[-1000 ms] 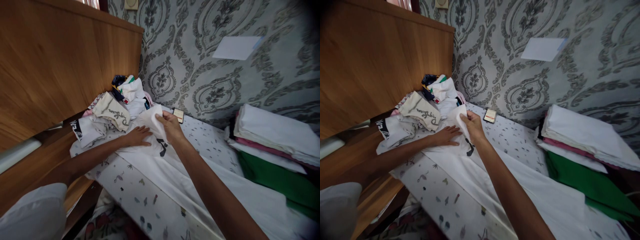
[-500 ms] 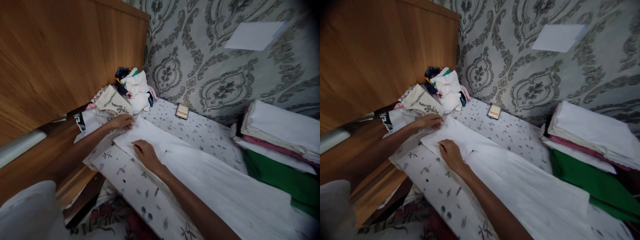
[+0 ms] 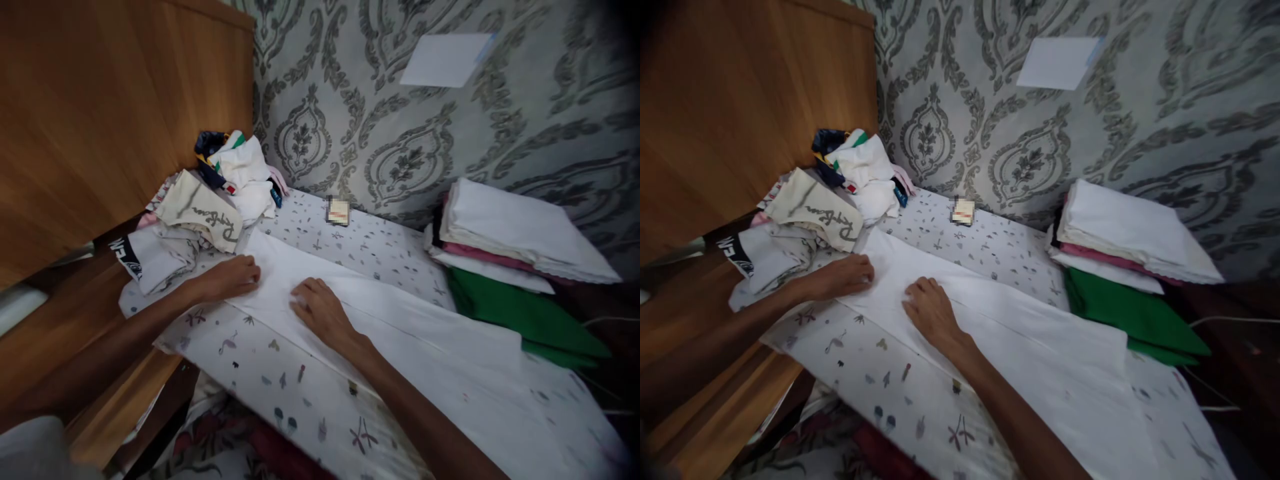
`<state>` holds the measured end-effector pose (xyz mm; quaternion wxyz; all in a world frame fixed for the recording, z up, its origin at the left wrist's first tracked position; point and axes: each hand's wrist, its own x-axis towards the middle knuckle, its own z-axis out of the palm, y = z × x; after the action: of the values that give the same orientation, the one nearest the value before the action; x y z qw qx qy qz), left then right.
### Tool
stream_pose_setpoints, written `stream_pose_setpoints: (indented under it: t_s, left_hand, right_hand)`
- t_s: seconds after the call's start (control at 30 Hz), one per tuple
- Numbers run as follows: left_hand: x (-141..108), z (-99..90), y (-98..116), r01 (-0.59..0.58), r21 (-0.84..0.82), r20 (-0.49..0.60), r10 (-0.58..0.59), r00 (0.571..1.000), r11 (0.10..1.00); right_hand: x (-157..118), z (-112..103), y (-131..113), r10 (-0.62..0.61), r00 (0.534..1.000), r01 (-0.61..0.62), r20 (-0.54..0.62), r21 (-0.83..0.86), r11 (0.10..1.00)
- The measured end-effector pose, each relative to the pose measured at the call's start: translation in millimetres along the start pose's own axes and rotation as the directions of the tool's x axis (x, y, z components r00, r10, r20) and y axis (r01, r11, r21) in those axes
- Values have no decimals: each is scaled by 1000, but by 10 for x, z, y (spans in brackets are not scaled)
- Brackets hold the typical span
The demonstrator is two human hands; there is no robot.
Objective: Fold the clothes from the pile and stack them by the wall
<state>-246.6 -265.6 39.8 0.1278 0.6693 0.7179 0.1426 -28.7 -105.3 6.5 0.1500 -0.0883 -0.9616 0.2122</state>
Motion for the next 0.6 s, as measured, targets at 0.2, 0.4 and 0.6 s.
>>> stream_pose_setpoints:
  t_s: [0.2, 0.4, 0.6]
  left_hand:
    - [300, 30, -59, 79, 105, -72, -72, 995, 991]
    - [681, 435, -379, 214, 262, -206, -163, 965, 941]
    - [680, 634, -786, 248, 363, -243, -166, 956, 898]
  right_hand:
    - [93, -102, 36, 38, 999, -40, -20, -102, 994]
    - [56, -30, 245, 312, 945, -286, 98, -211, 935]
    - [-298, -214, 625, 516, 853, -490, 73, -227, 842]
